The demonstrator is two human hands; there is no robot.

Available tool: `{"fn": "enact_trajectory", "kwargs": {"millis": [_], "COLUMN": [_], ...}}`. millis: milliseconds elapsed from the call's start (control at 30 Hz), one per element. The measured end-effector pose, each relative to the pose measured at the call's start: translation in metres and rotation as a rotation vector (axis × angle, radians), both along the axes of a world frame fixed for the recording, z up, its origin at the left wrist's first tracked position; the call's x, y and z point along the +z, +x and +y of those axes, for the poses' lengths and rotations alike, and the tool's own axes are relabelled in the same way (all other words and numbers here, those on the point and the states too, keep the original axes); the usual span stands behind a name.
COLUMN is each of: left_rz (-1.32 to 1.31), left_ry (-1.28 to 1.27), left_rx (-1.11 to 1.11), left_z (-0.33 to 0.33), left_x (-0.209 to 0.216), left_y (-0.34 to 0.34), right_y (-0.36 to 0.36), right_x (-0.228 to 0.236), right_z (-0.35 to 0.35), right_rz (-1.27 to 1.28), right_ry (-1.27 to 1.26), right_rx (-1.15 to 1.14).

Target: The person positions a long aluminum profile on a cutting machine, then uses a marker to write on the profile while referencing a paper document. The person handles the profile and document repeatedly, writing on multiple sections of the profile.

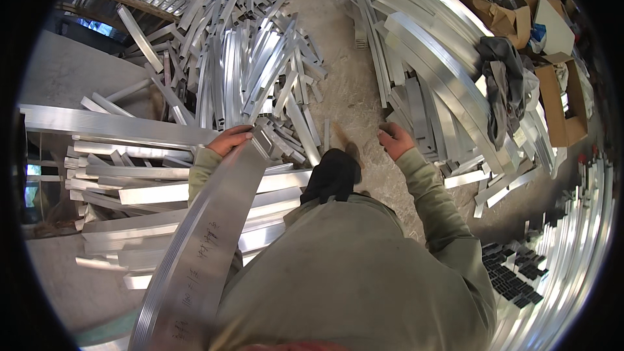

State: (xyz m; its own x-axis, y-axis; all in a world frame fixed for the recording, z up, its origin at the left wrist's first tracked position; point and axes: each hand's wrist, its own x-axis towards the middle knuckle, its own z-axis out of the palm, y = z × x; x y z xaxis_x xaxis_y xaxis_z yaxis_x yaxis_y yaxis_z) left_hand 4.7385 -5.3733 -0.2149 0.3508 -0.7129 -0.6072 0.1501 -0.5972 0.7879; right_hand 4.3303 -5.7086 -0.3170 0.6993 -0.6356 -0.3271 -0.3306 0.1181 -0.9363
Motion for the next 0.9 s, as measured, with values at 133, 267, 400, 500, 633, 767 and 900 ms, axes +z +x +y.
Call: {"fn": "enact_trajectory", "kwargs": {"millis": [133, 267, 400, 500, 633, 767, 900], "left_rz": [0.129, 0.234, 0.020, 0.017, -0.052, -0.093, -0.082], "left_ry": [-0.013, -0.024, 0.011, 0.098, 0.116, 0.087, 0.037], "left_rx": [0.071, 0.066, 0.042, 0.074, 0.073, 0.057, 0.138], "left_z": [-0.094, -0.186, -0.318, -0.376, -0.447, -0.509, -0.617], "left_x": [-0.030, -0.067, -0.027, -0.001, 0.019, 0.016, 0.034], "left_y": [0.083, 0.191, 0.325, 0.379, 0.480, 0.585, 0.669], "right_y": [0.100, 0.231, 0.342, 0.410, 0.490, 0.591, 0.706], "right_x": [-0.013, -0.014, -0.050, -0.025, -0.044, -0.049, -0.065], "right_z": [-0.102, -0.214, -0.338, -0.396, -0.484, -0.577, -0.698], "right_rz": [-0.020, 0.024, 0.103, 0.119, 0.082, 0.126, -0.005], "right_ry": [0.002, -0.120, -0.194, -0.085, 0.062, 0.149, 0.155], "right_rx": [0.158, 0.214, 0.177, 0.179, 0.078, 0.095, 0.001]}}
